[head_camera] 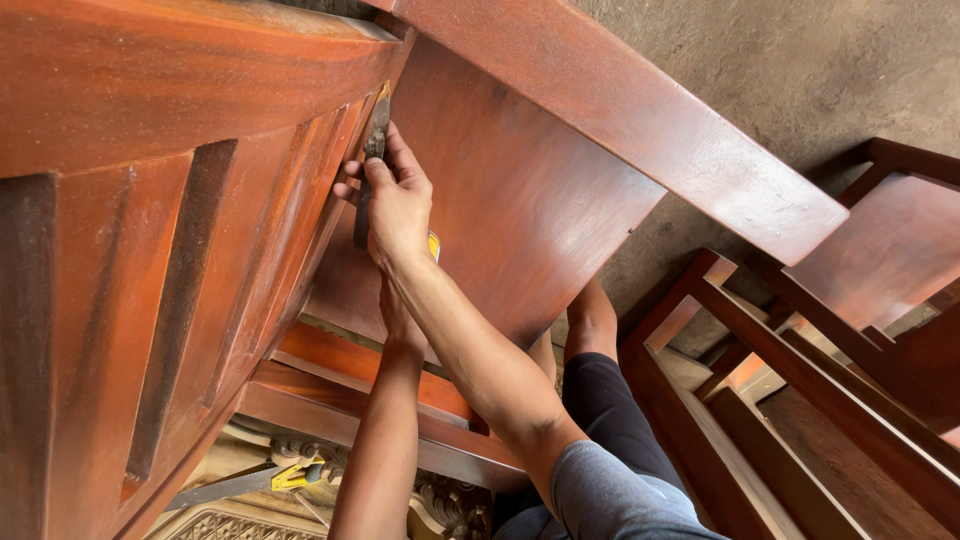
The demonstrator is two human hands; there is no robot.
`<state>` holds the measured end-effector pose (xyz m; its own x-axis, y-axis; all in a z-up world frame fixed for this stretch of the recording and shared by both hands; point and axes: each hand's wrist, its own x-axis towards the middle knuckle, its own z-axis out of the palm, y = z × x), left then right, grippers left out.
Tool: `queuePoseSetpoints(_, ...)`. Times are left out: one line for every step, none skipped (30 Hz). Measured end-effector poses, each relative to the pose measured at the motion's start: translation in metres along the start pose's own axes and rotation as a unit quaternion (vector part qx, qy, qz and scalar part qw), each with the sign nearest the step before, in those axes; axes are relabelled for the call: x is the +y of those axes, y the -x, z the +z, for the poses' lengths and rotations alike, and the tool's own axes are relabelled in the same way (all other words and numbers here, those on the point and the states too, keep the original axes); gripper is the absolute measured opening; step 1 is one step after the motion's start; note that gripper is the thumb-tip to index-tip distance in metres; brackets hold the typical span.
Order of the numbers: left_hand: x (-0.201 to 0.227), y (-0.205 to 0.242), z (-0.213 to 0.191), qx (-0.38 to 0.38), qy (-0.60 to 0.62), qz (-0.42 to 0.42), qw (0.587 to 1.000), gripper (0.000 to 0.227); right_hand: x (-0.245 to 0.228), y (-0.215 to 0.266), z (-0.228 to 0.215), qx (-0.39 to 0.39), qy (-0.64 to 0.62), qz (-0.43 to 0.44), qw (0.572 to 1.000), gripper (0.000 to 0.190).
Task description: The person applies wood filler or putty to small cracks and joints on a wooden chair using a small knife. They dip the knife into a small can of filler and then press and smooth it into the wood, working on the backrest slats and then moving to the lower legs and joints while kneeling on the floor.
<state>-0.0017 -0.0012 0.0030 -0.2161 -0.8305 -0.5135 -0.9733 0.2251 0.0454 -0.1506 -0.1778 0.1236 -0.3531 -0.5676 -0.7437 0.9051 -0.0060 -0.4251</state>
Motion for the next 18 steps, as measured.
queuePoseSetpoints(0.000, 0.000, 0.000, -0.002, 0.000, -0.002, 1.000, 0.055, 0.001, 0.000, 0.000, -0.017, -0.001, 0.000, 1.000, 0.053)
queuePoseSetpoints(0.000, 0.001, -0.001, -0.005, 0.001, -0.003, 1.000, 0.055, 0.002, 0.000, 0.000, -0.016, -0.002, 0.000, 1.000, 0.053)
queuePoseSetpoints(0.000, 0.002, 0.000, -0.008, 0.002, -0.006, 1.000, 0.055, 0.003, 0.001, 0.000, -0.017, 0.000, 0.003, 1.000, 0.053)
queuePoseSetpoints(-0.001, 0.002, -0.001, -0.011, 0.004, -0.009, 1.000, 0.055, 0.004, 0.001, 0.000, -0.018, 0.003, 0.006, 1.000, 0.053)
queuePoseSetpoints(-0.001, 0.003, -0.001, -0.014, 0.004, -0.010, 1.000, 0.055, 0.005, 0.002, 0.000, -0.017, 0.003, 0.007, 1.000, 0.053)
queuePoseSetpoints(-0.001, 0.003, -0.001, -0.016, 0.006, -0.013, 1.000, 0.055, 0.006, 0.003, 0.001, -0.023, 0.015, -0.002, 1.000, 0.054)
queuePoseSetpoints(0.000, 0.002, -0.001, -0.017, 0.006, -0.015, 1.000, 0.055, 0.008, 0.003, 0.002, -0.030, 0.028, -0.012, 0.999, 0.055)
queuePoseSetpoints(0.000, 0.000, -0.002, -0.019, 0.007, -0.016, 1.000, 0.055, 0.010, 0.003, 0.003, -0.031, 0.028, -0.011, 0.999, 0.055)
queuePoseSetpoints(0.000, 0.000, -0.002, -0.020, 0.010, -0.017, 1.000, 0.055, 0.013, 0.003, 0.002, -0.029, 0.070, -0.005, 0.997, 0.056)
queuePoseSetpoints(0.001, -0.001, -0.002, -0.021, 0.011, -0.019, 1.000, 0.055, 0.017, 0.003, 0.000, -0.027, 0.112, 0.001, 0.993, 0.056)
queuePoseSetpoints(0.002, 0.001, -0.002, -0.023, 0.013, -0.021, 0.999, 0.055, 0.023, 0.003, -0.003, -0.026, 0.113, 0.002, 0.993, 0.056)
queuePoseSetpoints(0.002, 0.000, -0.001, -0.025, 0.013, -0.022, 0.999, 0.055, 0.029, 0.003, -0.005, -0.024, 0.135, -0.001, 0.991, 0.057)
queuePoseSetpoints(0.003, -0.001, -0.002, -0.026, 0.016, -0.021, 0.999, 0.055, 0.034, 0.002, -0.009, -0.023, 0.157, -0.005, 0.987, 0.057)
queuePoseSetpoints(0.003, -0.002, -0.003, -0.027, 0.015, -0.023, 0.999, 0.055, 0.035, 0.003, -0.015, -0.023, 0.157, -0.005, 0.987, 0.057)
queuePoseSetpoints(0.004, -0.003, -0.004, -0.029, 0.017, -0.023, 0.999, 0.056, 0.035, 0.005, -0.022, -0.017, 0.170, -0.010, 0.985, 0.056)
queuePoseSetpoints(0.005, -0.006, -0.005, -0.028, 0.018, -0.021, 0.999, 0.056, 0.033, 0.004, -0.026, -0.012, 0.182, -0.014, 0.983, 0.054)
queuePoseSetpoints(0.005, -0.008, -0.005, -0.028, 0.018, -0.021, 0.999, 0.056, 0.033, 0.003, -0.028, -0.012, 0.180, -0.015, 0.983, 0.054)
queuePoseSetpoints(0.005, -0.010, -0.005, -0.027, 0.017, -0.023, 0.999, 0.056, 0.032, 0.001, -0.029, 0.009, 0.135, -0.015, 0.991, 0.055)
